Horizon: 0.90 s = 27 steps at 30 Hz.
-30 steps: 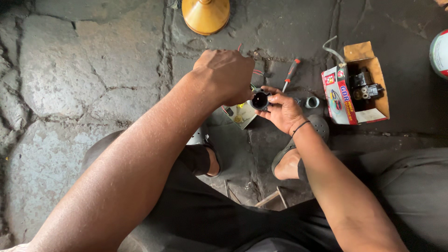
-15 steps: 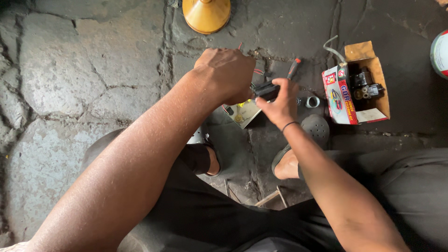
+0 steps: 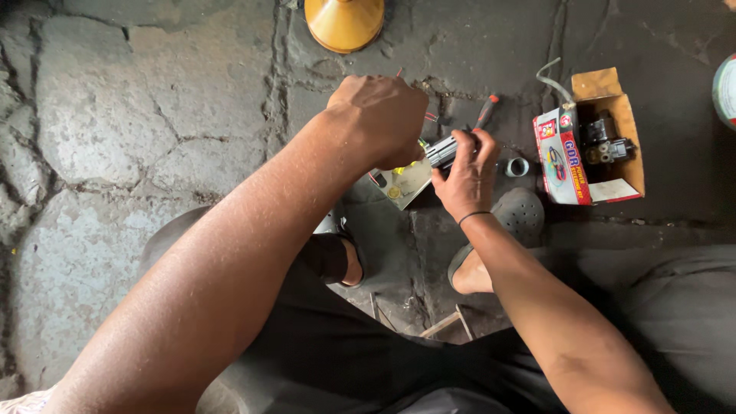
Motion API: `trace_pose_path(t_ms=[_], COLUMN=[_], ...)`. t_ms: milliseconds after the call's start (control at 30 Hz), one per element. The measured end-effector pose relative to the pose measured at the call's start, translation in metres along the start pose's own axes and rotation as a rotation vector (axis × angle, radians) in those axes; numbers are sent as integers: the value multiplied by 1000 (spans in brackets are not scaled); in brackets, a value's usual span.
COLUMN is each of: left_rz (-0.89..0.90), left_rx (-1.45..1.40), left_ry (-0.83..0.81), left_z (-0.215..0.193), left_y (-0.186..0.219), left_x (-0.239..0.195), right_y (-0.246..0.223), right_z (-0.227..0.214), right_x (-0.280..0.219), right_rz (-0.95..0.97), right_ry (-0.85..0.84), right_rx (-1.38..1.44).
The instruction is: The person sits on the floor and assembles a small mechanical device, likely a motor or pump. They handle various small components, including gears and a black housing, and use a screwdriver to tighten screws. The person also connects wires to the device and wipes it with a yellow cloth.
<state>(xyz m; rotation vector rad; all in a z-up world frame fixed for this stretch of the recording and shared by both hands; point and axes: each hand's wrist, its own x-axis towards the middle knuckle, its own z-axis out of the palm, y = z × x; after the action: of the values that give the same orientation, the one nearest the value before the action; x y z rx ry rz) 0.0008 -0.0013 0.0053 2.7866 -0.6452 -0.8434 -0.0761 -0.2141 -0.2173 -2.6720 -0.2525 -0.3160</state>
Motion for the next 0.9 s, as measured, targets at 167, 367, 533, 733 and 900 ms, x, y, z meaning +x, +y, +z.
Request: trace_pose_path(t_ms=[167,367,533,733,900], left_rz=[11,-2,14,0,10], left_rx=[11,13,22,37,6], left_ry=[25,1,34,-15,15], left_z=[-1,1,2,-2,1], left_y=[0,0,1,2,2], left_x=[-4,0,0,-1,0], right_y=[4,-1,29,73,99], right_z=[-5,0,25,38,57], right_x=[1,-1,-14,-43,-58], right_rz=[27,16,222,1407,1617], right_ry=[3,29,92,-41,-140], right_rx=[-24,-15,110,674,1247])
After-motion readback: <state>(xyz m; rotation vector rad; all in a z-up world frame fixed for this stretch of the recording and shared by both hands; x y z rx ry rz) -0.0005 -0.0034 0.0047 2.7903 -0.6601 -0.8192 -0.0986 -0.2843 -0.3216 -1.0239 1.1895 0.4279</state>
